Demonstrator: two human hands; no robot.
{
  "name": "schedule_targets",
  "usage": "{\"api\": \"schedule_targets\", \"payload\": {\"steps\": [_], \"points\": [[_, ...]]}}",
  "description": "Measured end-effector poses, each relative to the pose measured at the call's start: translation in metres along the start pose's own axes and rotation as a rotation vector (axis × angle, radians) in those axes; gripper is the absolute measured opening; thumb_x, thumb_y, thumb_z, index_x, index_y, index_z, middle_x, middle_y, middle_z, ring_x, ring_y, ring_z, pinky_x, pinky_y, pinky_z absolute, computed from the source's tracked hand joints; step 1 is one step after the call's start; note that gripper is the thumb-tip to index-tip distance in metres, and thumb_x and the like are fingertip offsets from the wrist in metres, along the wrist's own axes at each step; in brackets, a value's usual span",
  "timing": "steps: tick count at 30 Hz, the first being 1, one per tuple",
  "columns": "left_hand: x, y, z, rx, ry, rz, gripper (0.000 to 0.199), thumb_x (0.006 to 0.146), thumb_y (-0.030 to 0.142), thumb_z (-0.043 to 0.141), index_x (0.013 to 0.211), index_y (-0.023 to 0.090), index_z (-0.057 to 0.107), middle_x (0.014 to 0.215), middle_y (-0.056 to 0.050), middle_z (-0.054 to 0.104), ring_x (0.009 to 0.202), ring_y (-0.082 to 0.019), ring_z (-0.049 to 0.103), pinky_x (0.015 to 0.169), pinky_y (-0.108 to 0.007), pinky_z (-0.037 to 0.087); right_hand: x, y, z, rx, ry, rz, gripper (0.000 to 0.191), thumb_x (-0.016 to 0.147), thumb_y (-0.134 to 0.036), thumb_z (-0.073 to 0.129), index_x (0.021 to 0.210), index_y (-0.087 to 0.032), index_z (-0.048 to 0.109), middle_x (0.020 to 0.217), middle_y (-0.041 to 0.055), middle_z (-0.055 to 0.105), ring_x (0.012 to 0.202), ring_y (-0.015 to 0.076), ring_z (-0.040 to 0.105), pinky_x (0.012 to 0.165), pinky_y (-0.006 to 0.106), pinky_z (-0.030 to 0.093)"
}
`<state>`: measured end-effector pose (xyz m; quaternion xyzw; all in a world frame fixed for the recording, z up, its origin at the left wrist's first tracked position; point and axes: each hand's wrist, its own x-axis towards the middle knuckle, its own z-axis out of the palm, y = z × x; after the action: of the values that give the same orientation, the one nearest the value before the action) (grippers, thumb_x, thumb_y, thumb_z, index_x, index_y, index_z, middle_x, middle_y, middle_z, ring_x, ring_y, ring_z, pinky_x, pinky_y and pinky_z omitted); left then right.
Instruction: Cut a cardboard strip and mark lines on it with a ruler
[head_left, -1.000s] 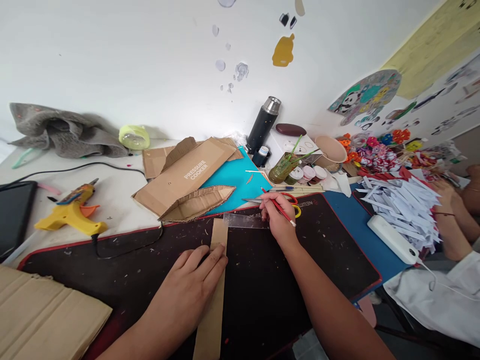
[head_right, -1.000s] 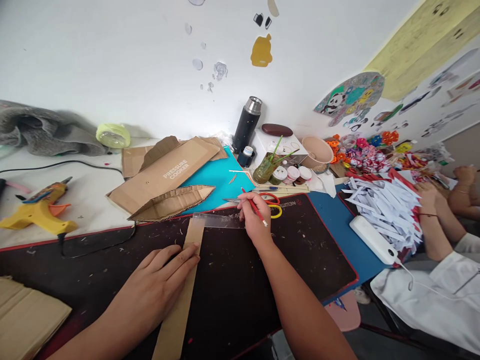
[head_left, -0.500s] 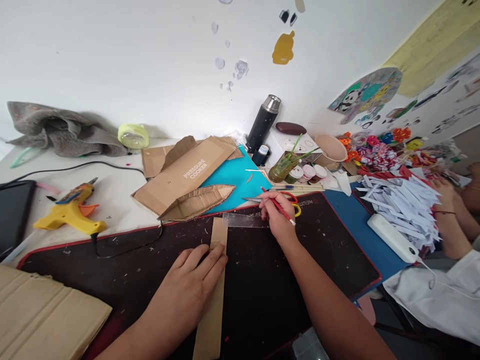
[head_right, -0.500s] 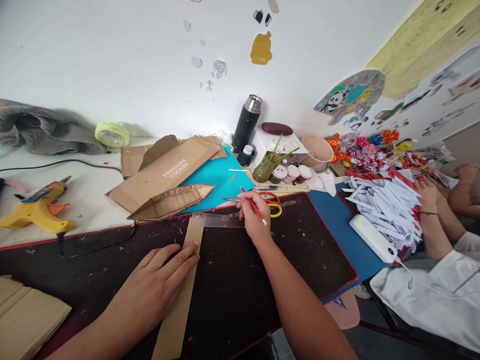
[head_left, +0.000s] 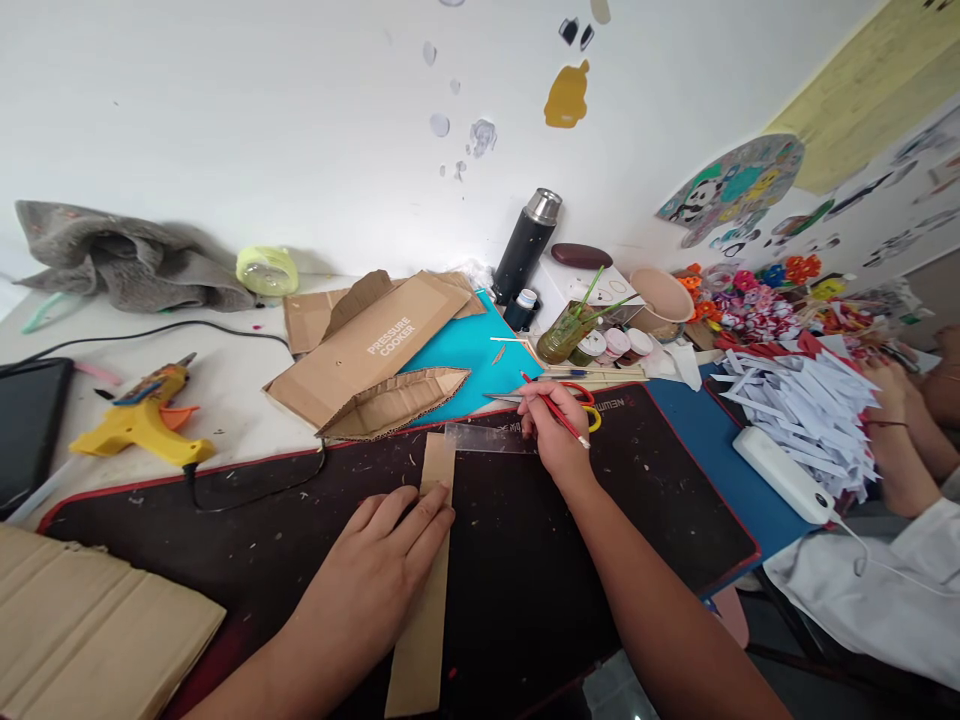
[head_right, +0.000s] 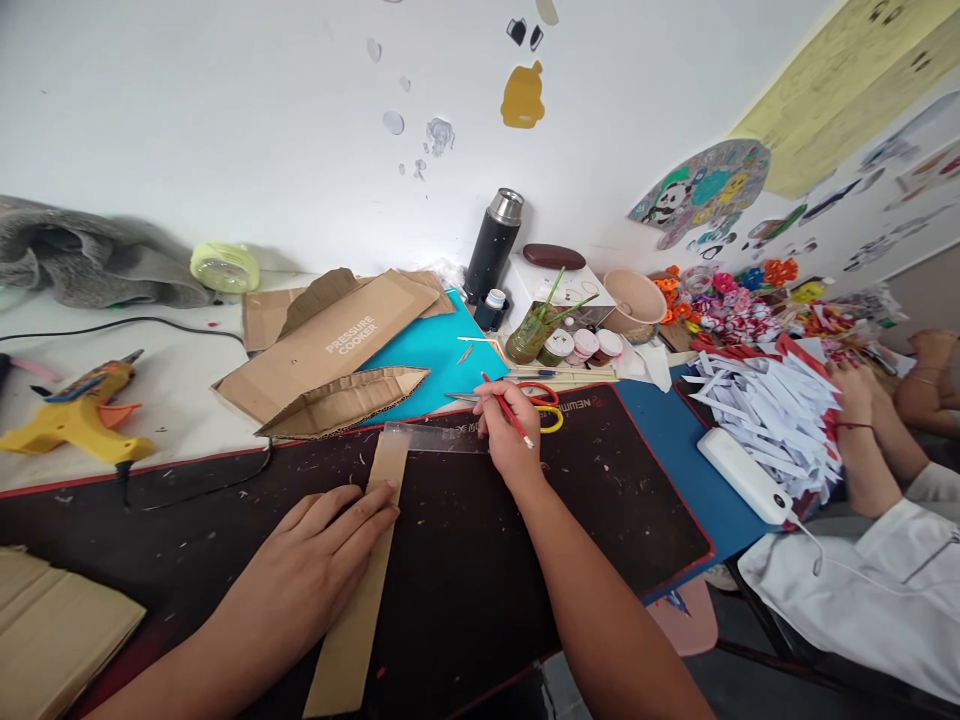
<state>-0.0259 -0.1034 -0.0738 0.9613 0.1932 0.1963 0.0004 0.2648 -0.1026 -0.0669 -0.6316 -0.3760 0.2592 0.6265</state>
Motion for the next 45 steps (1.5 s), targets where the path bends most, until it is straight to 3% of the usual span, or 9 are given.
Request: {"api": "schedule_targets", "payload": {"steps": [10, 29, 32, 37, 39, 42, 45], "points": [[0.000, 0.001, 0.000, -0.027, -0.011, -0.034, 0.042, 0.102, 0.012, 0.052, 0.135, 0.022, 0.077, 0.147, -0.004, 0.075, 0.122, -0.029, 0.059, 0.102, -0.043, 0.042, 0.000, -0.001, -0.001, 0.014, -0.004, -0.014, 0.019, 0.093, -0.042, 0.076, 0.090, -0.023, 0.075, 0.072, -0.0029, 0.067, 0.047, 0.0096, 0.054, 0.045, 0.024, 0.042], [0.001, 0.003, 0.002, 0.005, -0.005, -0.044, 0.040, 0.102, 0.013, 0.054, 0.133, 0.020, 0.077, 0.144, -0.006, 0.076, 0.119, -0.030, 0.061, 0.098, -0.043, 0.044, -0.002, 0.001, 0.000, 0.005, -0.007, -0.033, 0.016, 0.095, -0.038, 0.073, 0.092, -0.023, 0.075, 0.073, -0.0029, 0.066, 0.047, 0.0098, 0.054, 0.045, 0.024, 0.042], [0.003, 0.004, -0.004, 0.008, 0.043, -0.052, 0.034, 0.106, 0.014, 0.051, 0.127, 0.017, 0.078, 0.138, -0.009, 0.077, 0.115, -0.029, 0.062, 0.096, -0.043, 0.045, -0.007, 0.003, 0.001, -0.039, -0.042, -0.055, 0.012, 0.097, -0.033, 0.068, 0.094, -0.023, 0.075, 0.077, -0.0024, 0.067, 0.049, 0.0099, 0.055, 0.048, 0.024, 0.043], [0.004, 0.009, -0.019, -0.091, 0.229, -0.002, 0.029, 0.111, 0.014, 0.050, 0.125, 0.020, 0.075, 0.118, -0.007, 0.080, 0.110, -0.026, 0.064, 0.102, -0.043, 0.045, -0.020, 0.005, 0.003, -0.147, -0.121, -0.120, 0.013, 0.100, -0.030, 0.063, 0.098, -0.024, 0.075, 0.080, -0.0013, 0.069, 0.053, 0.0123, 0.056, 0.051, 0.025, 0.044], [0.004, 0.011, -0.022, -0.095, 0.271, 0.002, 0.029, 0.111, 0.016, 0.052, 0.131, 0.021, 0.074, 0.123, -0.007, 0.079, 0.117, -0.027, 0.064, 0.108, -0.045, 0.044, -0.026, 0.004, 0.004, -0.184, -0.136, -0.147, 0.015, 0.101, -0.029, 0.061, 0.100, -0.024, 0.075, 0.081, -0.0004, 0.071, 0.055, 0.0133, 0.057, 0.052, 0.026, 0.045], [0.006, 0.011, -0.019, -0.027, 0.224, -0.022, 0.032, 0.111, 0.019, 0.053, 0.136, 0.020, 0.072, 0.140, -0.010, 0.075, 0.127, -0.030, 0.062, 0.112, -0.048, 0.042, -0.036, 0.002, 0.006, -0.217, -0.166, -0.176, 0.017, 0.101, -0.026, 0.059, 0.101, -0.025, 0.076, 0.082, 0.0002, 0.072, 0.056, 0.0139, 0.059, 0.054, 0.026, 0.047], [0.007, 0.008, -0.014, 0.041, 0.132, -0.030, 0.033, 0.110, 0.016, 0.052, 0.133, 0.017, 0.075, 0.140, -0.010, 0.076, 0.125, -0.030, 0.062, 0.106, -0.047, 0.044, -0.047, -0.001, 0.008, -0.258, -0.217, -0.191, 0.020, 0.102, -0.024, 0.057, 0.102, -0.025, 0.077, 0.084, 0.0003, 0.073, 0.057, 0.0139, 0.061, 0.056, 0.026, 0.049]]}}
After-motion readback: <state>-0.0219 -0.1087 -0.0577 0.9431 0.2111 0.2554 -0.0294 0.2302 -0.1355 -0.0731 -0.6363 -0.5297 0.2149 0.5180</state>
